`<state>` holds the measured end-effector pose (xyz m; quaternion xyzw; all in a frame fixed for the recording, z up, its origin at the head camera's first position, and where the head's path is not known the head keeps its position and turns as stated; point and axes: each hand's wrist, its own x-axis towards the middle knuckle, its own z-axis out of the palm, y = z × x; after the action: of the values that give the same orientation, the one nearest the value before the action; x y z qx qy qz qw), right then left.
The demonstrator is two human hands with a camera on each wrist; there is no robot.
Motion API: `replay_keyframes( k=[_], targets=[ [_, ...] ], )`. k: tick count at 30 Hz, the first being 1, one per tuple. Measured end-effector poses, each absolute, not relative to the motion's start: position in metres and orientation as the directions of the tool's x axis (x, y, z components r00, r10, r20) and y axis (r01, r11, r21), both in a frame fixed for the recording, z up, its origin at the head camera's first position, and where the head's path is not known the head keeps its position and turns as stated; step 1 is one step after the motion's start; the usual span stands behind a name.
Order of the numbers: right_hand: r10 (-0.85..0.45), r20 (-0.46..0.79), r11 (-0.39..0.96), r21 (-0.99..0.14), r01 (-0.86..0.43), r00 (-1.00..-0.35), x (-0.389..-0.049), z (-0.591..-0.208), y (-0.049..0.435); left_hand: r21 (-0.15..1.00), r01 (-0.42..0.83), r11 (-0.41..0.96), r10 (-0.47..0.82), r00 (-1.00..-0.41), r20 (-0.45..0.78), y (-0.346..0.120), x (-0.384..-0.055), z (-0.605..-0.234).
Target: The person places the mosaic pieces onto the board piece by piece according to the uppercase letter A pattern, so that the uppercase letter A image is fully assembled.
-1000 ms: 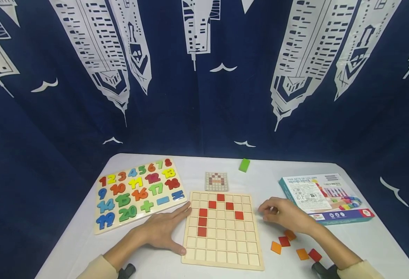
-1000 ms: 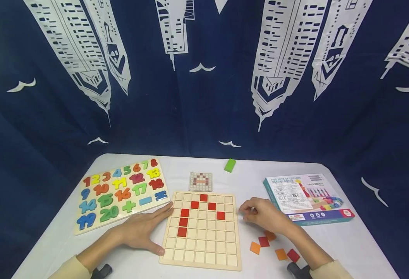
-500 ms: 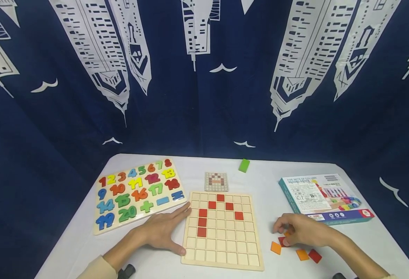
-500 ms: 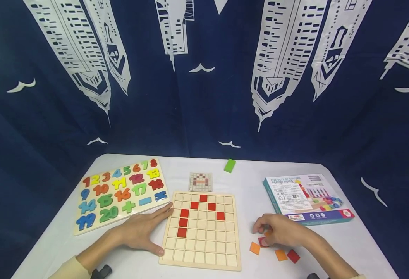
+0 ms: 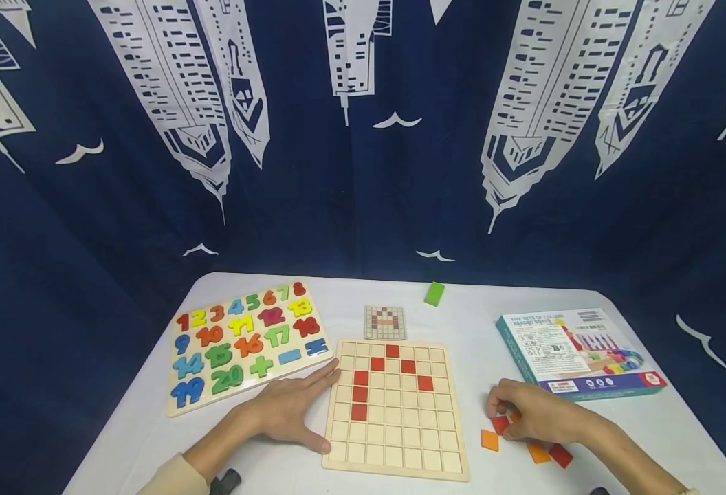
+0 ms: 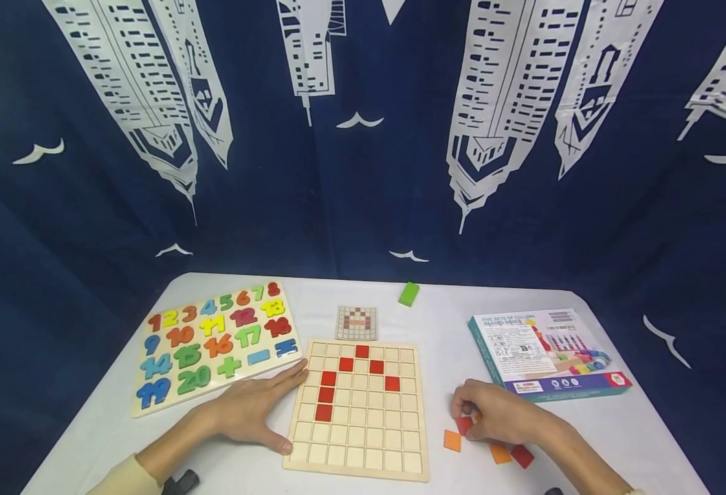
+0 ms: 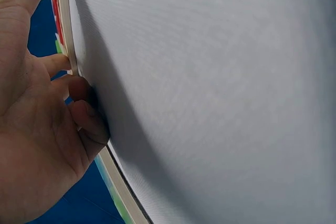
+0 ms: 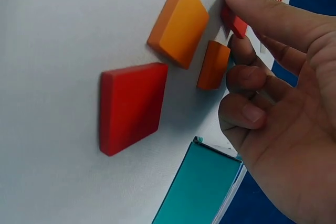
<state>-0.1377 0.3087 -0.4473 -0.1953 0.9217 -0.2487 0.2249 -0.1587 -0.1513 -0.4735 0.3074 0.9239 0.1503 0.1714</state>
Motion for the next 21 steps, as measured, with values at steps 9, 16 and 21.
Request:
replay_keyframes(
  k=[9, 16, 21],
  targets=[
    [-0.486, -0.289, 0.768, -0.592, -0.245, -0.825, -0.1391, -0.4497, 0.3068, 0.380, 0.518, 0.766, 0.620, -0.752, -0.225, -0.1518, -0.1585, -0.4749],
    [-0.469, -0.261, 0.767, -0.594, -0.243, -0.844, -0.1409, -0.4505, 0.3054, 0.374, 0.518, 0.770, 0.617, -0.754, -0.225, -0.1522, -0.1579, -0.4752],
    [-0.471, -0.253, 0.765, -0.595, -0.248, -0.845, -0.1427, -0.4512, 0.3048, 0.370, 0.522, 0.769, 0.618, -0.755, -0.220, -0.1520, -0.1585, -0.4755]
  ],
)
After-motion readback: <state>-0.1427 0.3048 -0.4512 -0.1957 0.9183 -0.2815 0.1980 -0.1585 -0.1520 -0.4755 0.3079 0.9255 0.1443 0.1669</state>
